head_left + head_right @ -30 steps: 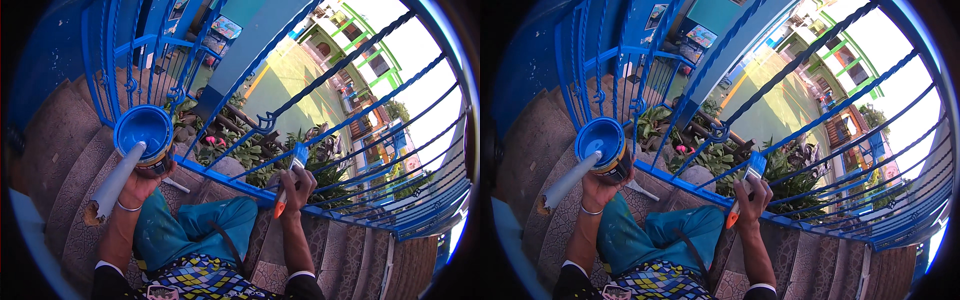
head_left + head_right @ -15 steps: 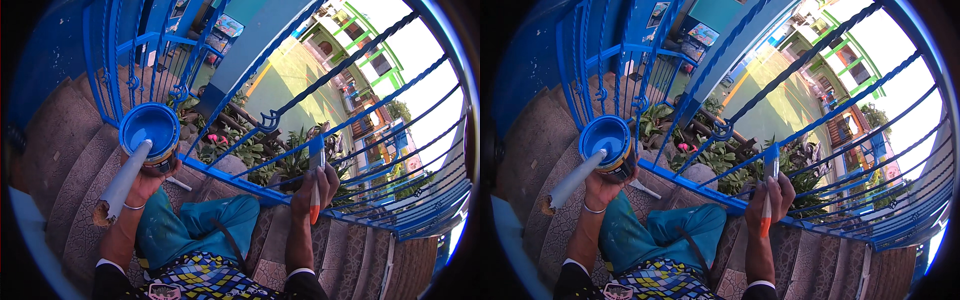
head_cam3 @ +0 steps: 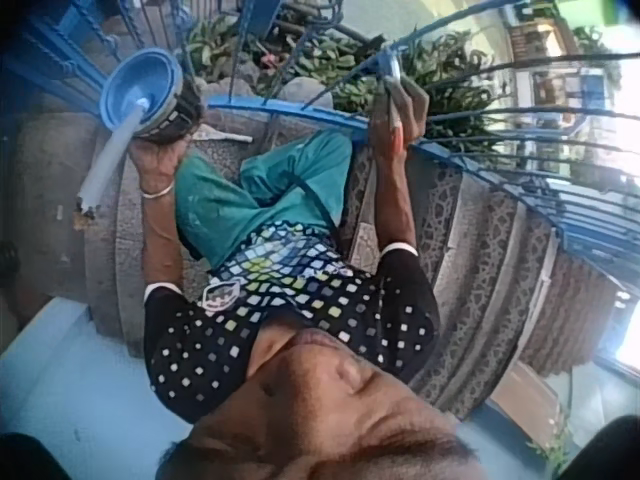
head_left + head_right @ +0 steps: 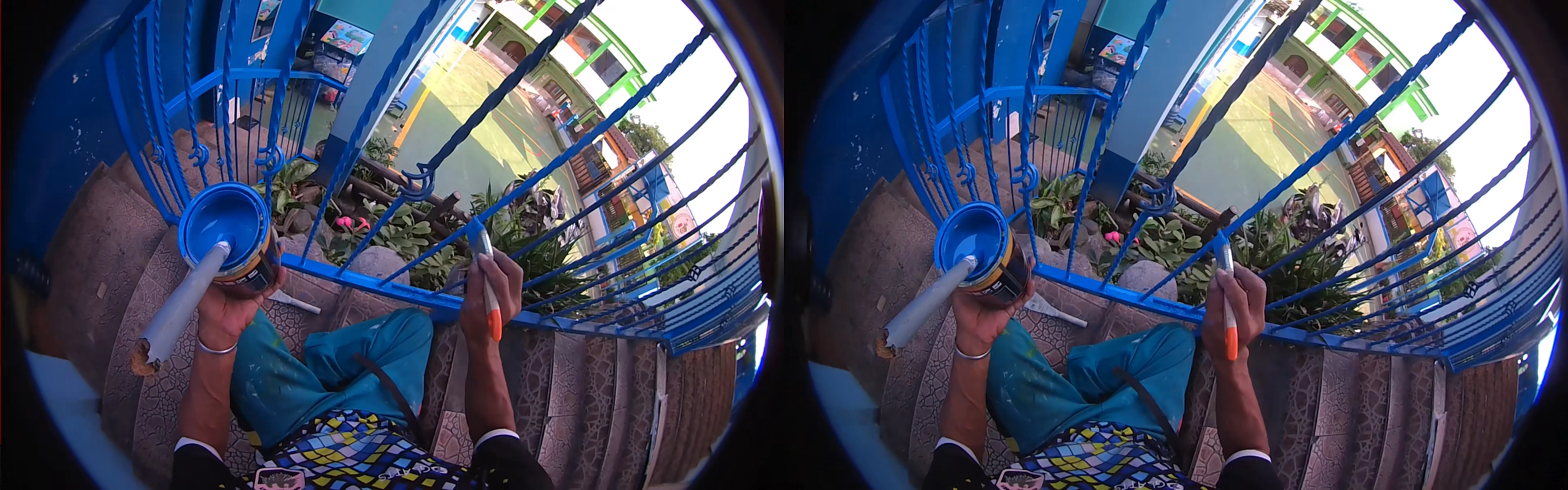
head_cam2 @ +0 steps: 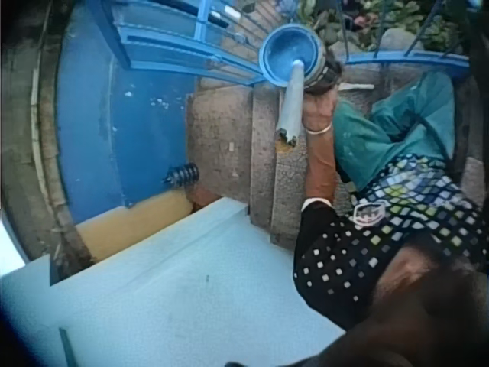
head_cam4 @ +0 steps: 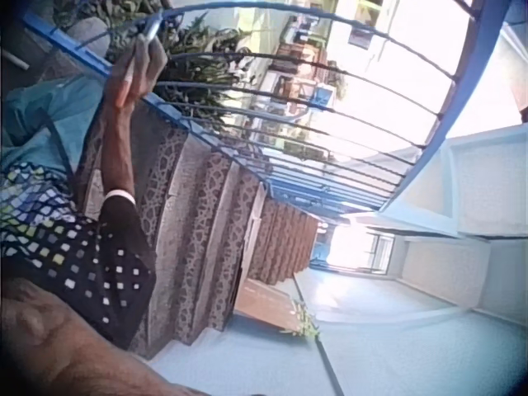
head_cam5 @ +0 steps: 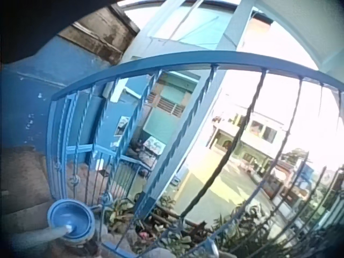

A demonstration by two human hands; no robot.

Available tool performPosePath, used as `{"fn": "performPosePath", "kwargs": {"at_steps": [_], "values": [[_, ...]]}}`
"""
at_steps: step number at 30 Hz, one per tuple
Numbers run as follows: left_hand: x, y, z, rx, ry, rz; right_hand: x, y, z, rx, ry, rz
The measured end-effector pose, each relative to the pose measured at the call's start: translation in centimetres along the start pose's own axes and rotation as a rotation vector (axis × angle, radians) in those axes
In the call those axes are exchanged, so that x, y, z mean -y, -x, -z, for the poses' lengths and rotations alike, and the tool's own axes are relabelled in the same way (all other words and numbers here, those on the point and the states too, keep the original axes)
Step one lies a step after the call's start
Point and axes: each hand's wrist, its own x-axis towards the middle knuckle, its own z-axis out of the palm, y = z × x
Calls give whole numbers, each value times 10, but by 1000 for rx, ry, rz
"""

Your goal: Painting a blue metal staircase fence using a brush and blue paint.

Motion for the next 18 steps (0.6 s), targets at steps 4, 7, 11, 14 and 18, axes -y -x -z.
{"fn": "performPosePath", "kwargs": {"at_steps": [4,7,11,14,18], "values": [[-1,-1,1,-39,-36,-10,-2,-17,5,-195,31,213],[1,-4,-10,-67,-51,20,-20,23,-4,73,57,144],[-4,-6,-5,-8,-101,28,-21,70,-10,171,1,-105],[-5,-6,-8,-1,-143,58,-24,52,-6,165,-27,-147],[-5,-3,-10,-84,-158,-2,-20,-21,7,-144,-75,133]]}}
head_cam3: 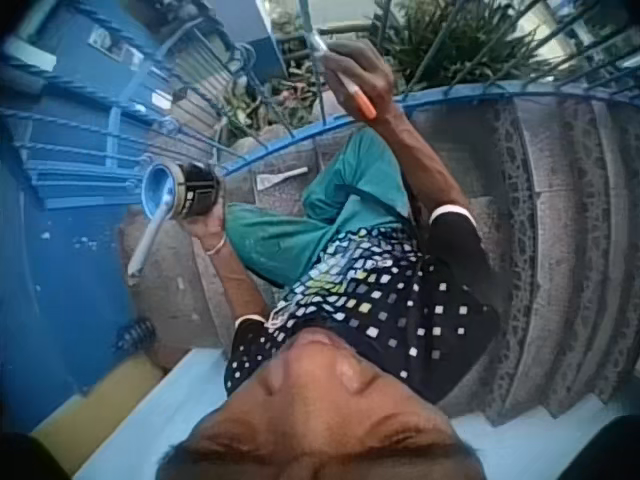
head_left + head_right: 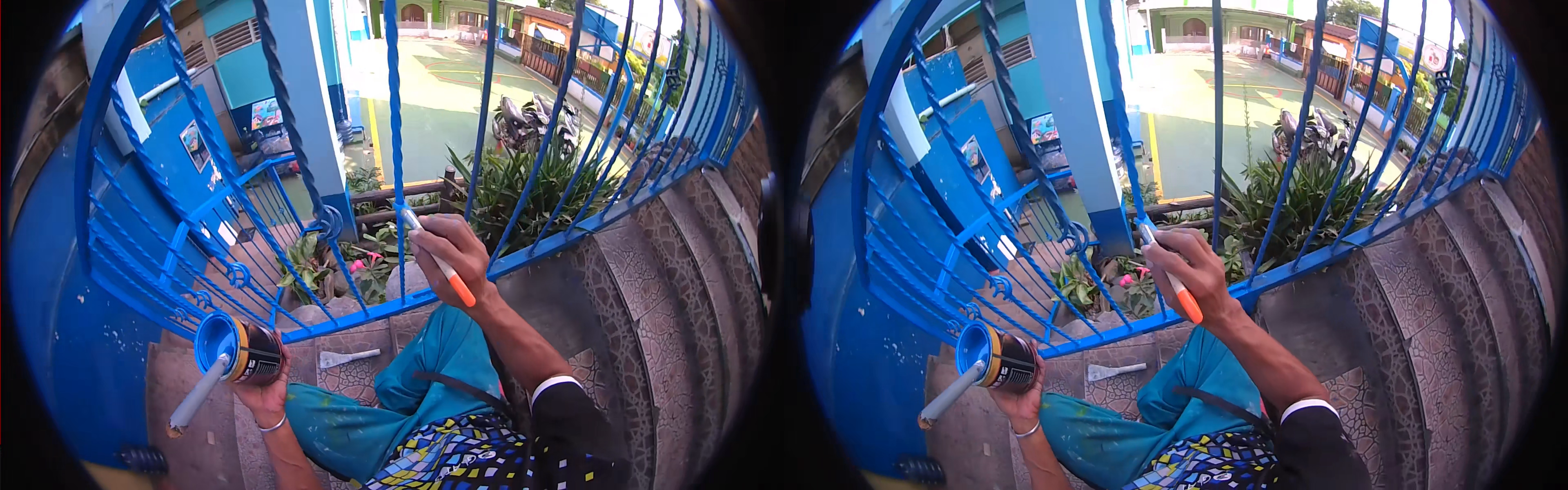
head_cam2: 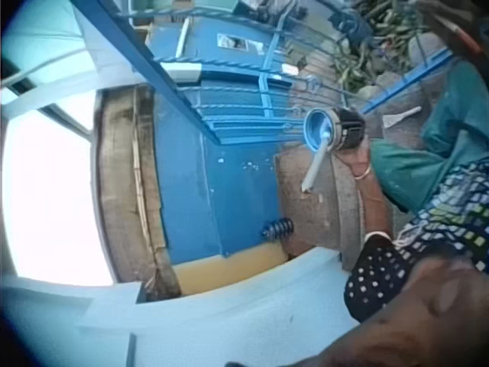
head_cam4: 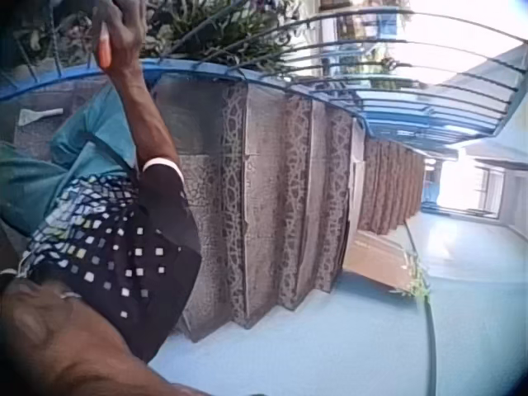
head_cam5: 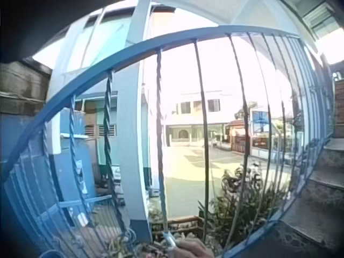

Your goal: Painting a blue metal staircase fence using a brush and blue paint.

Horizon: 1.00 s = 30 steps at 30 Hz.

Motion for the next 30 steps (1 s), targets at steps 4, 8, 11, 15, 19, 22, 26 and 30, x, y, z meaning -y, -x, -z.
{"fn": "performPosePath", "kwargs": {"at_steps": [4,8,11,15,19,22,26,30], "values": [[6,-4,0,-15,9,10,-12,-8,12,-231,-70,31],[0,-4,9,14,-4,-7,-14,63,6,-106,-105,-135],[-1,-3,8,16,-15,-6,-11,116,0,34,-250,-504],[-6,-7,6,-2,20,-10,-14,102,-7,-200,-359,-1048],[-7,-10,9,41,-20,-30,-8,55,-18,-390,-545,-1058],[-9,-8,12,53,-57,-44,15,19,-7,-407,-525,-762],[-2,-7,10,59,-5,-56,16,12,-2,-586,-726,-755],[-9,-5,11,-2,24,-90,3,43,-14,-664,-989,-1236]]}}
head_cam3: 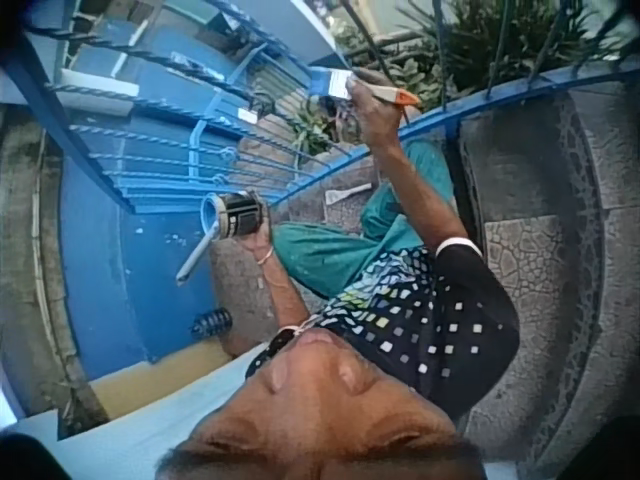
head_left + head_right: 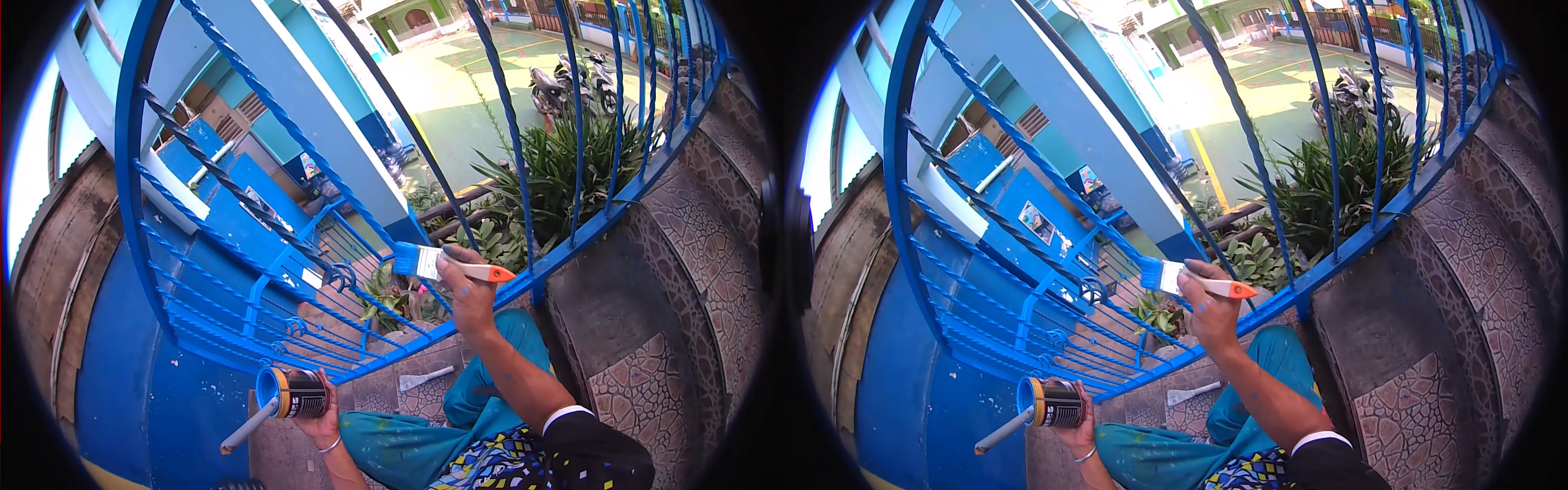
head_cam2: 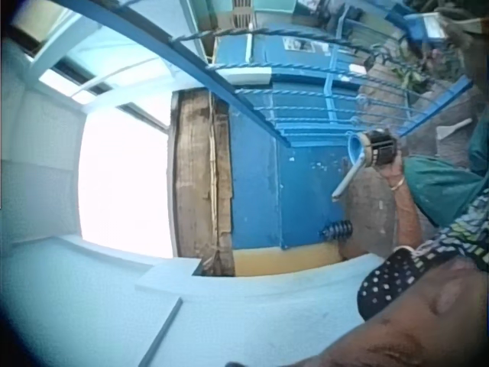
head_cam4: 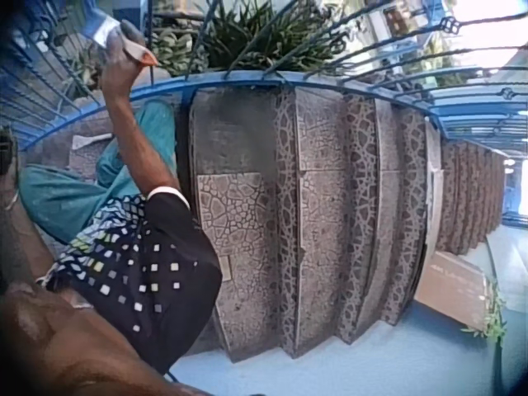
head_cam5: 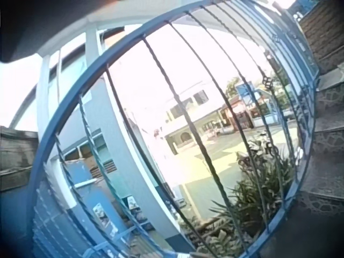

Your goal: Painting a blue metal staircase fence using a brush and blue paint.

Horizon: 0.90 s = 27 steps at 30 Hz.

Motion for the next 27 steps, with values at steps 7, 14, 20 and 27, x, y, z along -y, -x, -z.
{"fn": "performPosePath", "kwargs": {"at_steps": [7,14,20,27], "values": [[10,1,-8,-23,0,-9,14,-8,-19,23,404,430],[16,-1,-10,26,-77,-60,98,-29,-134,233,127,788],[9,1,-4,76,-74,-59,112,-37,-149,264,-60,405],[8,4,-7,-26,28,-22,78,-36,-93,41,67,415]]}}
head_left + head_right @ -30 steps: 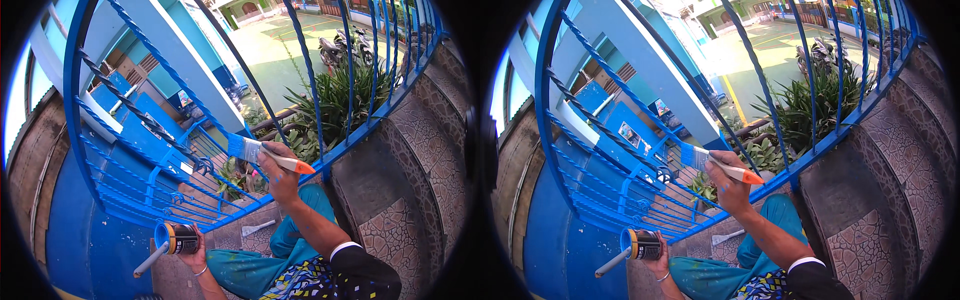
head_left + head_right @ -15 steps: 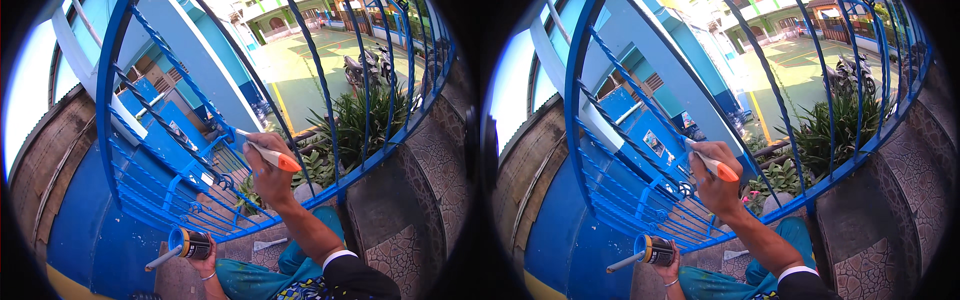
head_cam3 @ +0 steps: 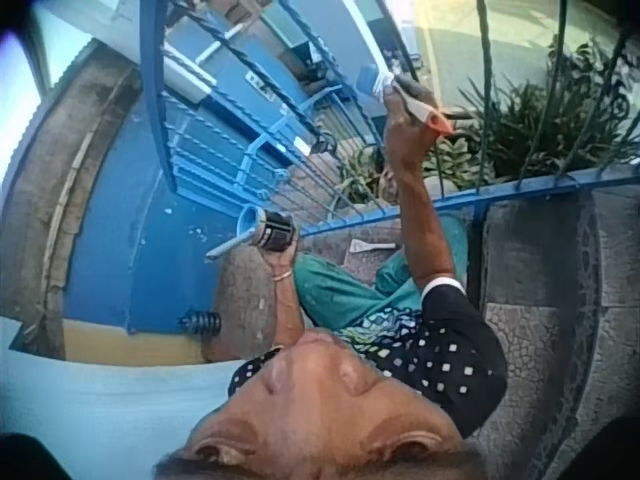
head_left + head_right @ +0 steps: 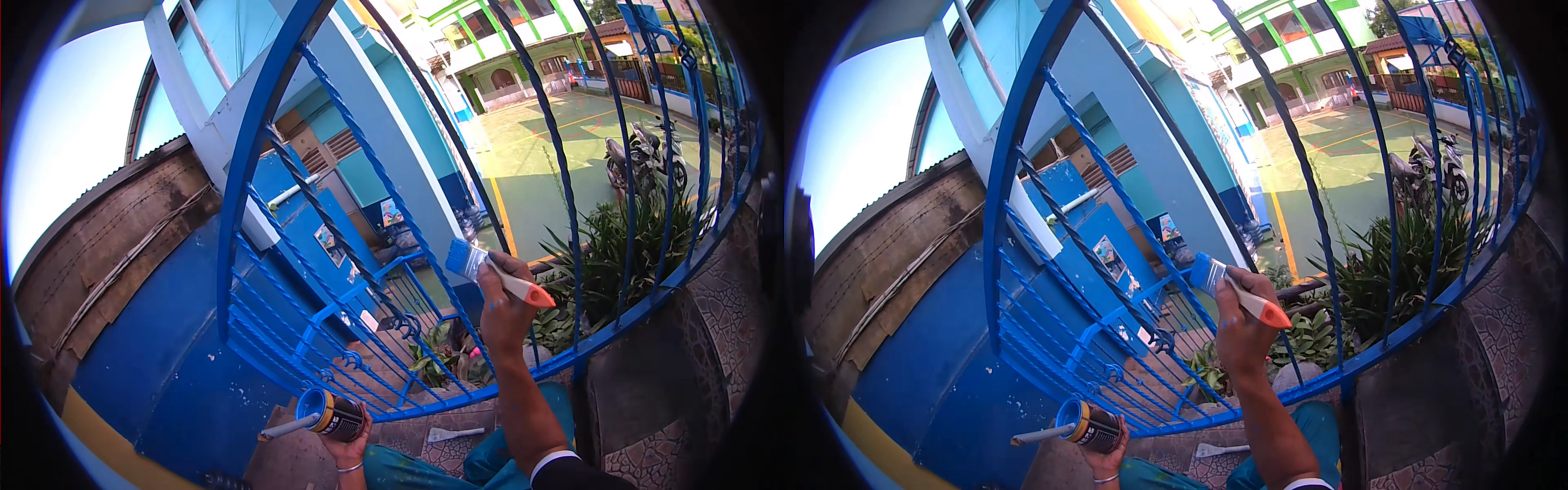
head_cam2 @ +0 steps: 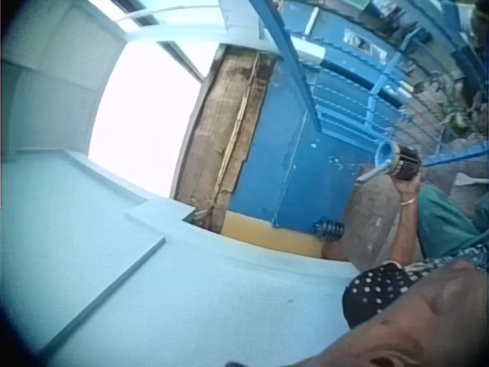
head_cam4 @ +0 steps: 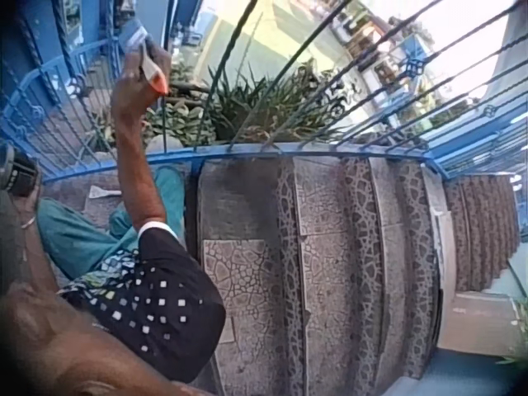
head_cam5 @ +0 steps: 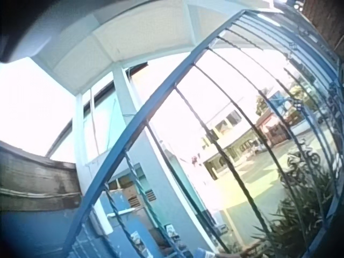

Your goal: Painting a blue metal staircase fence using a brush and blue paint.

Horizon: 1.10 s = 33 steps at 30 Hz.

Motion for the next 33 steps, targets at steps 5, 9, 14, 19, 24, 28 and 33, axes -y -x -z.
{"fn": "performPosePath", "kwargs": {"at_steps": [5,9,14,19,24,28,33], "values": [[-5,4,6,29,58,50,40,-17,-44,221,225,490],[1,7,0,41,87,41,83,-31,-88,335,-25,654],[-3,6,3,11,80,6,106,-75,-146,149,-1,1027],[2,11,-3,17,61,-6,105,-72,-155,413,-89,919],[0,18,-5,71,83,7,81,-60,-175,259,-232,774],[2,34,-18,52,154,48,71,-43,-179,253,-296,569],[-8,47,-13,38,33,-54,57,-30,-200,203,-316,376]]}}
